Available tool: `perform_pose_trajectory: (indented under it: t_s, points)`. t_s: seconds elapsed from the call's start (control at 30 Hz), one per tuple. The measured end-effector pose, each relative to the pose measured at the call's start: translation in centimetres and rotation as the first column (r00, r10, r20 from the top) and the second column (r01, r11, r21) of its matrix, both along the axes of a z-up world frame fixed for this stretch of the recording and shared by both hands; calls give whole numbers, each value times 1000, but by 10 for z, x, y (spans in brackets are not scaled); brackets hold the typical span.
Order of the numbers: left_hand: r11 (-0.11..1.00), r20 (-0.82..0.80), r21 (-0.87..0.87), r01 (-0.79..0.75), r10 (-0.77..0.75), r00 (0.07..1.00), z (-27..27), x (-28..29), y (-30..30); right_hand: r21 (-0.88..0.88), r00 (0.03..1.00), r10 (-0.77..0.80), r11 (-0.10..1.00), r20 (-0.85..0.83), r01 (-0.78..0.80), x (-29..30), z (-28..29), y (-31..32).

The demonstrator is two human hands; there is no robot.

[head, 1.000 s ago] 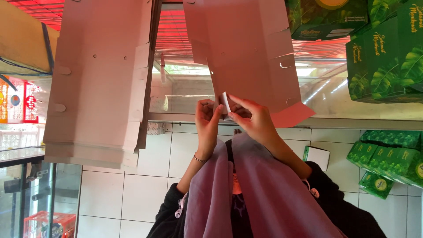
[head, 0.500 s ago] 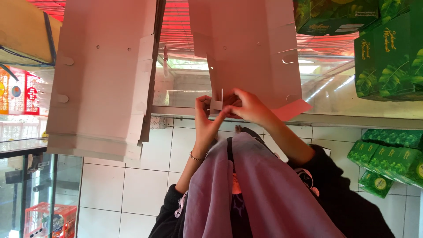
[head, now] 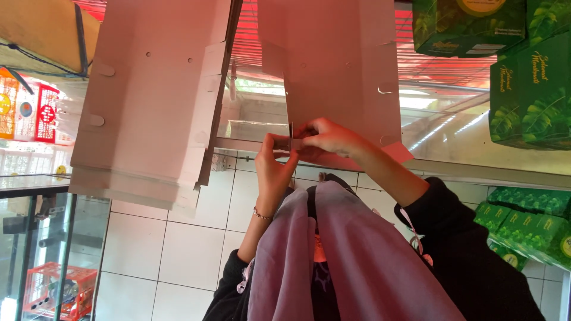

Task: Folding flat cardboard sheets into cake boxes and stacking them on a shelf.

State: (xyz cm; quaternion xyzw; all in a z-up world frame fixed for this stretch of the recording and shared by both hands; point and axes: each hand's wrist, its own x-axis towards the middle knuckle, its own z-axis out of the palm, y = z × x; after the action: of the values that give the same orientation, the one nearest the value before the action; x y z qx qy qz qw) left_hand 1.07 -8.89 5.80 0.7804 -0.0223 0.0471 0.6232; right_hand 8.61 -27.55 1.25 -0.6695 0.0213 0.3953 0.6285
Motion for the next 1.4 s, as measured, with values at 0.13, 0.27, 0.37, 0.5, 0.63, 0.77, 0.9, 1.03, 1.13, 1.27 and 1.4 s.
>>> perform_pose_trajectory:
  t_s: [0.13,0.27,0.37,0.5,0.63,0.77,0.9,1.03,1.13,1.27,1.4]
  points:
    - [998,24,64,-22,21,999,5,4,-4,-56,974,39,998,225,-27,2,-16,6]
    - [989,36,148,-27,22,999,8,12,-2,-187,883,106,982,457,-21,2,-16,12]
    - [976,91,214,-50,31,995,0,24,11,-216,839,104,976,534,16,-6,34,15]
    - [913,207,339,-227,163,965,-4,45,43,-245,756,93,965,648,91,-17,82,-9]
    - [860,264,393,-327,235,936,12,46,48,-97,663,-135,948,737,302,-30,81,-76]
    - [856,361,459,-236,63,930,39,30,30,-485,748,-79,715,659,504,-51,58,-117]
    - [814,397,570,113,-394,829,65,14,-6,-393,971,-189,889,149,234,-70,0,-119]
    - [708,220,594,382,-600,769,41,10,-21,-159,950,-257,945,175,285,-72,-18,-93]
    - [688,189,627,366,-589,786,4,10,-20,-93,902,-338,923,269,374,-71,-21,-86]
    - [926,151,364,101,-165,975,22,7,-21,64,855,-510,860,92,506,-74,-27,-77]
    - [893,239,450,-15,-104,965,23,5,-25,217,807,-577,809,121,546,-70,-20,-49]
